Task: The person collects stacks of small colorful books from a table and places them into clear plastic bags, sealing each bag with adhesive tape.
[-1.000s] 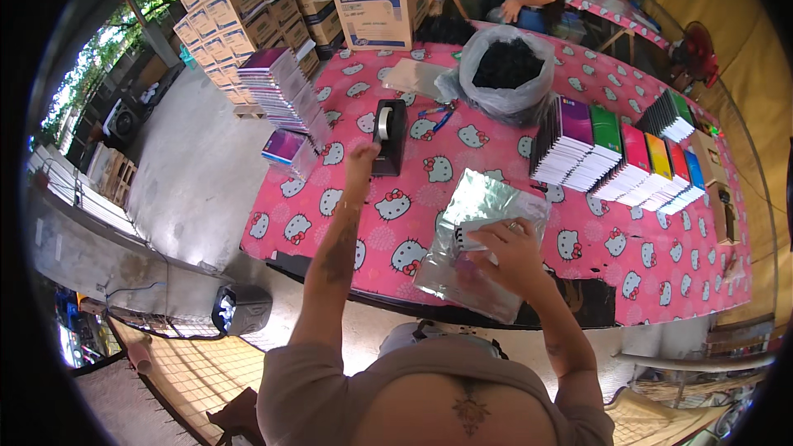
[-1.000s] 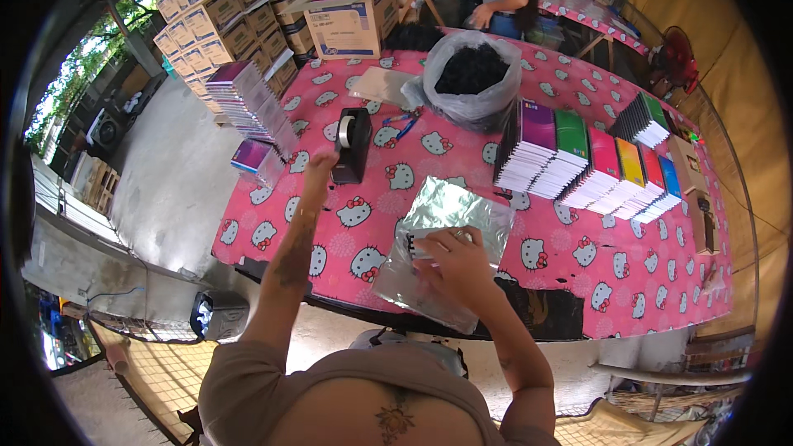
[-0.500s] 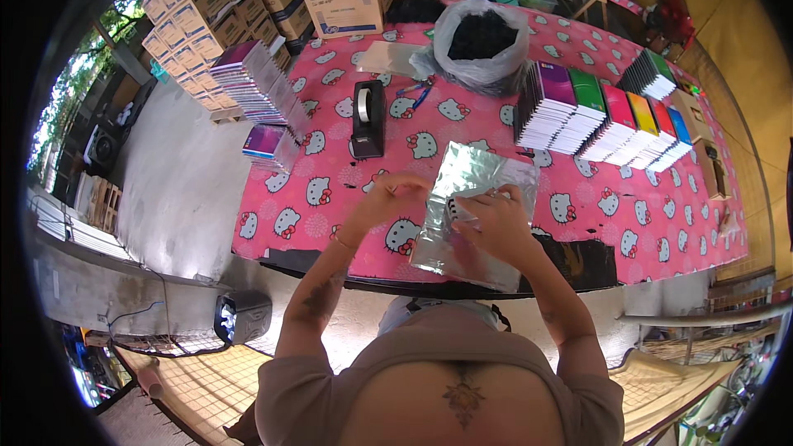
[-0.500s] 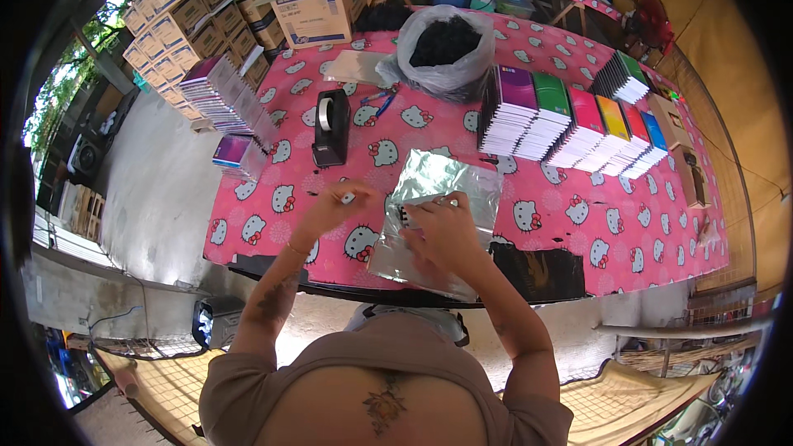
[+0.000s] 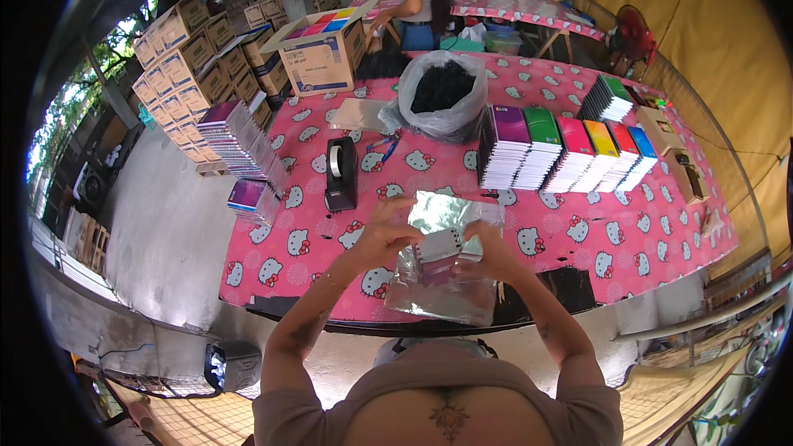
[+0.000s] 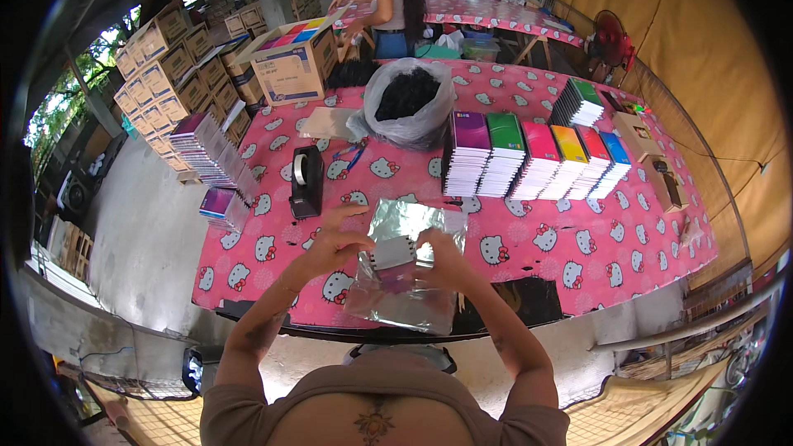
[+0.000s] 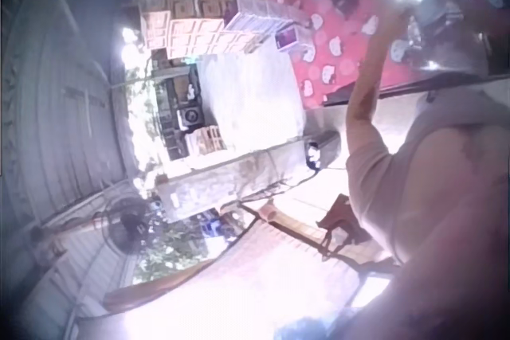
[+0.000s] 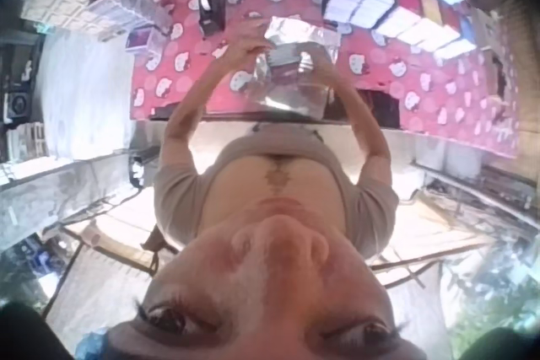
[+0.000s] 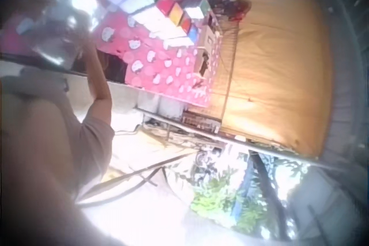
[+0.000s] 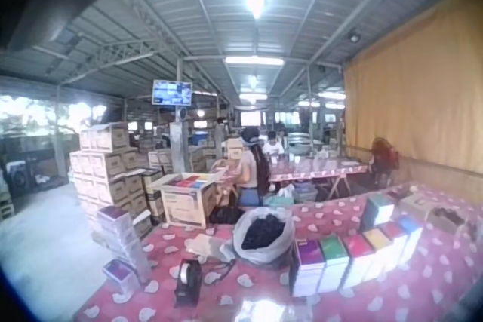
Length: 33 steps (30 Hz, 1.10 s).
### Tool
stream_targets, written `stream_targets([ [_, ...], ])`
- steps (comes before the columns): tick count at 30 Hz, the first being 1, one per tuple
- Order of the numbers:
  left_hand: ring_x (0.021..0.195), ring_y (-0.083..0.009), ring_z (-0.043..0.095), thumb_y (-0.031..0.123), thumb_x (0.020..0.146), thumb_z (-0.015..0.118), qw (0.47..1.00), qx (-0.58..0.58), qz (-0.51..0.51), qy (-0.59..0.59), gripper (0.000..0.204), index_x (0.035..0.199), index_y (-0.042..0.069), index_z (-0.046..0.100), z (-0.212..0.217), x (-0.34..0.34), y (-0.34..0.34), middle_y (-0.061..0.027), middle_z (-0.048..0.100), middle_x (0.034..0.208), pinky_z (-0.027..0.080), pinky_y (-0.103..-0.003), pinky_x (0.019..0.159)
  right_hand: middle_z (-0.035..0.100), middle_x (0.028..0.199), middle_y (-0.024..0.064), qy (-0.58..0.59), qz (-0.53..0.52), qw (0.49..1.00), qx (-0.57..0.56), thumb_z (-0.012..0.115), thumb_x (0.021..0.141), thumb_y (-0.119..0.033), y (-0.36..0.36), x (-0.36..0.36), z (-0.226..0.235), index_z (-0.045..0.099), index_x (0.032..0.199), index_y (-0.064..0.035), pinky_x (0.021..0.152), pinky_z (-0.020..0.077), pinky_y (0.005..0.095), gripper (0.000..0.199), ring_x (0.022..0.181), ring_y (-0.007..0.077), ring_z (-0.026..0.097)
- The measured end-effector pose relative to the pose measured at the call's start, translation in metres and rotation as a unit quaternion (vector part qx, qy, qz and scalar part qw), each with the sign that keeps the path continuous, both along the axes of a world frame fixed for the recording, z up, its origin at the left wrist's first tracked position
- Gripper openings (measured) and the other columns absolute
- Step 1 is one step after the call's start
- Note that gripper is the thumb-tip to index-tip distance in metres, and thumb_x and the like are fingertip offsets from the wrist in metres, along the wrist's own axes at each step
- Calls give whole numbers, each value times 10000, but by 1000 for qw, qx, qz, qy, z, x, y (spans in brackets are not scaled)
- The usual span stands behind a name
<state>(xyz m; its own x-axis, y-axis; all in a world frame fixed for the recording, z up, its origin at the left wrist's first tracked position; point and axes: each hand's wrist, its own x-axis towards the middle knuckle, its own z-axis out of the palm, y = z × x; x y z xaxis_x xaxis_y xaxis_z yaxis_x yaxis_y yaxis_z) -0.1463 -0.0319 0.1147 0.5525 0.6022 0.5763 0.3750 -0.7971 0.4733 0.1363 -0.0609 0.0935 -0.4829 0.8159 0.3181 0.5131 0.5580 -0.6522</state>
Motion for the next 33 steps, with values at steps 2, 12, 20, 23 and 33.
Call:
stream_targets([
  [2, 1363, -371, 389, 19, 751, 770, 1000, 16, -15, 17, 243, 926, 188, 773, -4, 14, 5, -110, 474, 1446, 326, -492, 1106, 506, 1392, 115, -73, 108, 991, 33, 859, 712, -350, 5, 0, -23, 624, 1181, -126, 1105, 323, 487, 570, 1344, 294, 450],
  [12, 1404, -440, 318, 273, 775, 800, 985, -36, 168, -16, 698, 1391, 136, 501, -55, 63, 14, -265, 319, 1523, 284, -583, 1127, 230, 1602, 220, 82, 141, 986, 34, 798, 773, -143, 11, -8, -46, 728, 1106, -112, 1094, 405, 475, 342, 1389, 397, 418],
  [20, 1034, -112, 597, 155, 931, 703, 835, -526, 20, -160, 498, 1372, -9, 541, -79, 21, 0, -50, 646, 1165, 482, -277, 897, 509, 1409, 174, 202, 7, 951, -235, 705, 929, -230, 51, -24, -54, 658, 1207, -18, 1055, 447, 397, 353, 1282, 273, 531],
  [23, 967, -103, 617, 139, 934, 697, 841, -488, -25, -232, 380, 1270, -24, 630, -87, 18, -1, -20, 680, 1045, 481, -265, 866, 625, 1270, 148, 140, 84, 943, -289, 684, 944, -225, 68, -26, -40, 625, 1257, 2, 1037, 458, 368, 391, 1196, 222, 585],
  [33, 1113, -254, 627, 195, 893, 728, 987, -130, 67, -59, 404, 1236, -7, 662, -57, 32, -28, -170, 659, 1233, 492, -360, 948, 580, 1365, 121, -35, 112, 990, 77, 789, 801, -267, 29, 4, -20, 586, 1337, -123, 1069, 426, 443, 591, 1246, 317, 549],
])
